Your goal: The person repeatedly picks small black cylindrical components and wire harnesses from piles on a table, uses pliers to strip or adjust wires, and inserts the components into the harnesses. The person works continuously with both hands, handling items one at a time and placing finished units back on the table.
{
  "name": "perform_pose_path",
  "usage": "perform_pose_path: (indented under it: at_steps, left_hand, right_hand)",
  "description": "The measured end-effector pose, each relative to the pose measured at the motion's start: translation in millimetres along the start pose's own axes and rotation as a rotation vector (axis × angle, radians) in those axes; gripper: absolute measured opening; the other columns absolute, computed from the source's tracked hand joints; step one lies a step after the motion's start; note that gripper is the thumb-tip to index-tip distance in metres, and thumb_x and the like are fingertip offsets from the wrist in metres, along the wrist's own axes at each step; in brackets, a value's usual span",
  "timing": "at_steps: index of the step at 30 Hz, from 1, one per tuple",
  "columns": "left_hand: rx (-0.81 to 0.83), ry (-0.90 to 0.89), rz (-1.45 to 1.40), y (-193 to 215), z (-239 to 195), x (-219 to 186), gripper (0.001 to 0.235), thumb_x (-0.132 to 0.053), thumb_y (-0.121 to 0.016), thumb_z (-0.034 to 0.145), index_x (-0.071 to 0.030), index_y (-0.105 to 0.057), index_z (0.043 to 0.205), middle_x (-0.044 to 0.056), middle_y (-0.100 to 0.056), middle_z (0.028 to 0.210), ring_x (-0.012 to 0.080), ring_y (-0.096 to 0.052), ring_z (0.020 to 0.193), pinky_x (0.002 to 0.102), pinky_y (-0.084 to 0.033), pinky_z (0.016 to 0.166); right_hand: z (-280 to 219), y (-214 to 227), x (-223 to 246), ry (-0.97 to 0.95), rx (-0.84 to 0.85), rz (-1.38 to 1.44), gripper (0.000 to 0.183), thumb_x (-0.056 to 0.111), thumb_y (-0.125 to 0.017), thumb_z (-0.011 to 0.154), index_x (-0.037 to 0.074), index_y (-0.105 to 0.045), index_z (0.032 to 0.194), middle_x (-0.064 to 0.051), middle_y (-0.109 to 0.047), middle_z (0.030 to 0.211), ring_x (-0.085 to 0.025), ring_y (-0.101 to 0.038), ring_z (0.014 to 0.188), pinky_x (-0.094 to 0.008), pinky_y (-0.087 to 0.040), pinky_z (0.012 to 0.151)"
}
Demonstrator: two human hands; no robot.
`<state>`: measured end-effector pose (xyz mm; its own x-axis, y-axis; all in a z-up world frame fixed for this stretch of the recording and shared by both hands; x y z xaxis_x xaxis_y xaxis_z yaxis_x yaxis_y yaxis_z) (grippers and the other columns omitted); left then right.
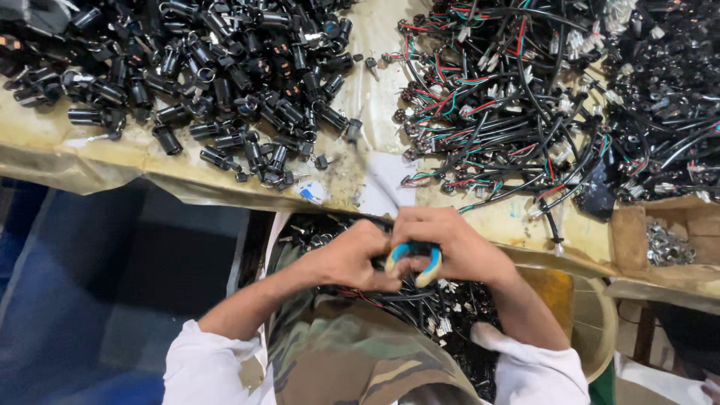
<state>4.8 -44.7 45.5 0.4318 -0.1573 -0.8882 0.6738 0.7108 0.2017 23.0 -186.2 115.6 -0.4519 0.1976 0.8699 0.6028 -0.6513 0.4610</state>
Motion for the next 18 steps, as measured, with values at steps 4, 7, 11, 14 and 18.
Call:
perform_pose_path:
  at_steps: [4,7,11,14,18]
  left_hand:
    - [-0.219,0.195,0.163,18,-1,4,0.025,-0.021,-0.086,0.07,-0.007,-0.068,0.08,0.009,-0.064,0.066,0.0223,-0.067,0.057,0.036,-0.052,0.056]
    - [-0.284,0.057,0.347,6,-5,-16,0.023,-0.019,-0.084,0.07,-0.009,-0.067,0.082,0.01,-0.064,0.074,0.0299,-0.065,0.067,0.038,-0.051,0.059]
    - [-0.286,-0.066,0.425,-31,-8,-30,0.026,-0.02,-0.084,0.072,-0.009,-0.067,0.087,0.005,-0.062,0.071,0.0267,-0.064,0.059,0.039,-0.047,0.052]
    - [-0.289,-0.115,0.428,-43,-11,-34,0.033,-0.026,-0.089,0.071,-0.009,-0.061,0.079,0.007,-0.055,0.067,0.0276,-0.059,0.056,0.04,-0.045,0.05]
    - [-0.316,-0.132,0.337,-38,-3,-34,0.028,-0.021,-0.088,0.074,-0.008,-0.066,0.084,0.007,-0.054,0.067,0.0269,-0.058,0.055,0.039,-0.044,0.049]
  right_hand:
    - [11,-2,0,-0.053,-0.272,-0.07,0.025,0.01,-0.087,0.081,0.007,-0.064,0.093,-0.004,-0.066,0.087,-0.02,-0.065,0.076,-0.031,-0.05,0.068]
    - [-13,-8,18,0.164,-0.461,-0.046,0.027,0.022,-0.082,0.093,0.007,-0.061,0.099,-0.007,-0.062,0.096,-0.023,-0.059,0.081,-0.036,-0.047,0.076]
    - [-52,-19,8,0.215,-0.404,1.206,0.062,0.066,-0.079,0.08,0.014,-0.045,0.08,0.002,-0.05,0.072,-0.011,-0.045,0.058,-0.027,-0.035,0.051]
    - [-61,-35,-3,0.107,-0.305,1.286,0.066,0.072,-0.074,0.082,0.013,-0.044,0.075,0.003,-0.047,0.064,-0.012,-0.04,0.054,-0.029,-0.031,0.049]
    - [-65,-47,-5,0.19,-0.434,1.051,0.062,0.067,-0.072,0.084,0.013,-0.045,0.069,0.004,-0.047,0.057,-0.012,-0.041,0.047,-0.03,-0.034,0.043]
Point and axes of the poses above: each hand's wrist, its own z-axis towards the middle knuckle, its own y-axis out of the back of the hand, x = y × z, the point moved 5 cm from there along z, towards the middle knuckle
